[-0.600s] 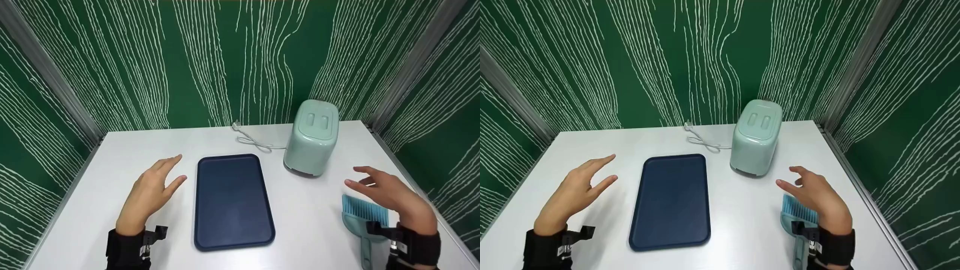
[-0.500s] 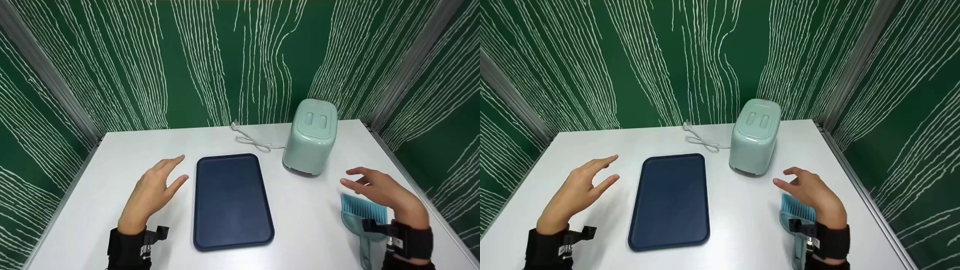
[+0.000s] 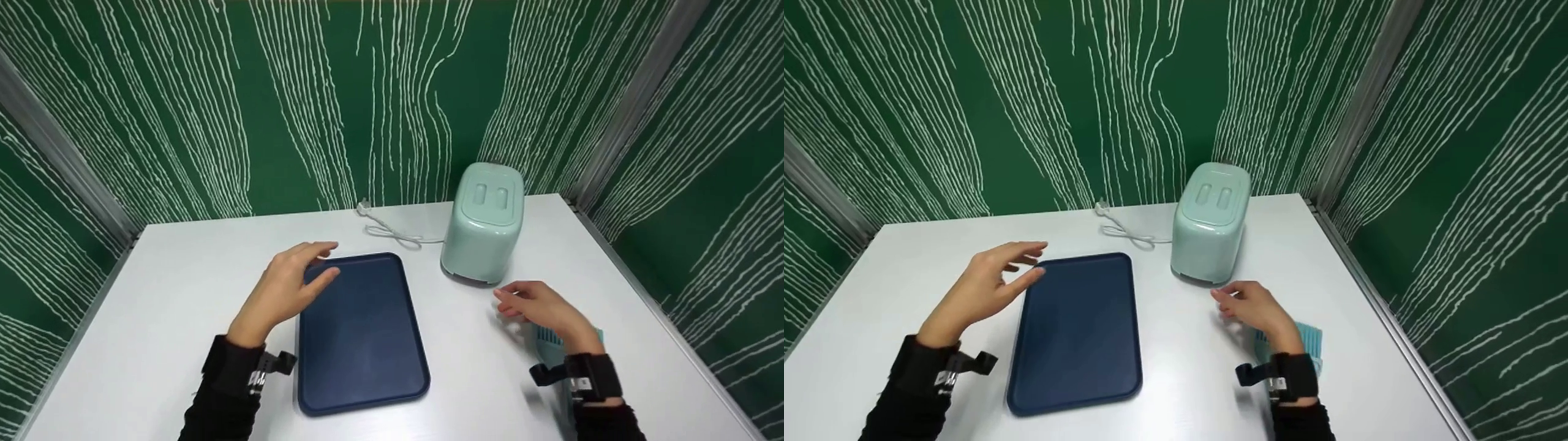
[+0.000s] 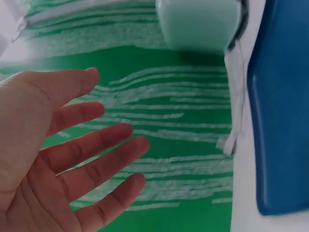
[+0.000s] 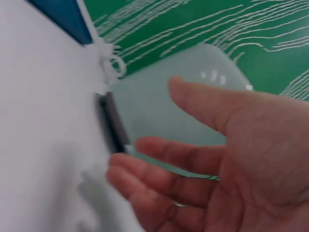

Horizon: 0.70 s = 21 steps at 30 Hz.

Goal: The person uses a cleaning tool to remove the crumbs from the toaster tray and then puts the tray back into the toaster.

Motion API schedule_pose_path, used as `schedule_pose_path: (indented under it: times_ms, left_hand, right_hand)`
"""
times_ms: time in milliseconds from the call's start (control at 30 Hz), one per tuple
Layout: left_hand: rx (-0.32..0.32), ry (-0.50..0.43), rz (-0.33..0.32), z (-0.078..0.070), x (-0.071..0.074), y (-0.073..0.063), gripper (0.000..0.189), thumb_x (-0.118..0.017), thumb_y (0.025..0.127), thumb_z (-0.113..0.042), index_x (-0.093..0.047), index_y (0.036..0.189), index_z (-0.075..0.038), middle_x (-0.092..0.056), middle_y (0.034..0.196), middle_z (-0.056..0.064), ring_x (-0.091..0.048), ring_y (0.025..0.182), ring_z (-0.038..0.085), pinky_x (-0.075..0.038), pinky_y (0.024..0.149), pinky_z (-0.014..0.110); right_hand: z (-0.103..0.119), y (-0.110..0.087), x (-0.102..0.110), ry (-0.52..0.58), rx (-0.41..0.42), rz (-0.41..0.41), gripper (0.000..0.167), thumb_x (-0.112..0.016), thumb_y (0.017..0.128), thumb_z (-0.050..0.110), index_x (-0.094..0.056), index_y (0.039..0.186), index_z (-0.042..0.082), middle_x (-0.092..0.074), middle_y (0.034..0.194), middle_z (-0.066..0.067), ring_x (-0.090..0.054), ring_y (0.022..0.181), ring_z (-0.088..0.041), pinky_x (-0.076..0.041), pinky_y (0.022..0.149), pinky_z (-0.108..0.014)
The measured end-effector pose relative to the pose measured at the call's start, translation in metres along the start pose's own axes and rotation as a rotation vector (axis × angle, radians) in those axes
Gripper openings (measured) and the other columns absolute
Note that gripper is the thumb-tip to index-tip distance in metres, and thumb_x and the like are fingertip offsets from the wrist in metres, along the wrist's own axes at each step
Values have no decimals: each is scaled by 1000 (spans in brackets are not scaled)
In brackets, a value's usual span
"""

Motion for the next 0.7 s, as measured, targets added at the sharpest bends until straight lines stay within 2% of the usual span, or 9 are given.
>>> schedule_pose_path:
  times_ms: [167,300,400,467,600,700]
  left_hand:
    - [-52,-60,26,-11,-22,34,44,-73,104,-25,-65,145,-9,-74,131,16,-75,115,32,-58,103,50]
    - [-59,-91,58,-20,-44,59,45,-74,103,-25,-64,145,-10,-73,132,16,-76,112,33,-60,100,50]
    - [-66,-56,80,-28,-59,73,48,-74,104,-26,-61,148,-10,-70,135,16,-75,112,34,-61,96,50]
    - [-76,-16,92,-34,-69,81,51,-73,104,-28,-58,151,-12,-68,138,16,-73,115,35,-60,96,53]
    - [-82,30,108,-47,-89,97,57,-71,106,-33,-52,157,-15,-64,141,16,-70,120,36,-59,98,57]
    - [-81,37,103,-55,-103,110,61,-71,106,-35,-48,159,-15,-61,144,15,-70,120,35,-59,99,54]
  right_hand:
    - [-9,10,-18,207,-51,-45,57,-63,109,37,-60,137,-12,-78,118,-18,-76,101,-17,-63,87,-30]
    - [-13,13,-28,402,-45,-16,58,-61,111,33,-52,140,-17,-79,110,-13,-78,95,-14,-64,86,-28]
    - [-12,15,-38,550,-47,31,65,-59,112,32,-41,148,-19,-78,107,-10,-79,96,-15,-64,89,-28]
    - [-11,17,-46,639,-67,34,70,-60,112,32,-34,153,-18,-78,107,-11,-79,96,-16,-64,90,-28]
    - [-8,21,-60,820,-118,-15,72,-60,112,30,-28,159,-14,-77,110,-14,-79,99,-19,-64,92,-28]
    - [-4,25,-68,1005,-125,-43,70,-58,113,28,-26,162,-10,-74,118,-21,-79,106,-27,-62,99,-32]
Point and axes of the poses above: each hand's wrist, its own y-axis towards the middle knuckle, its own x-axis out of the back of the hand, z = x × y, the point moved 2 cm from there along y, towards the middle knuckle
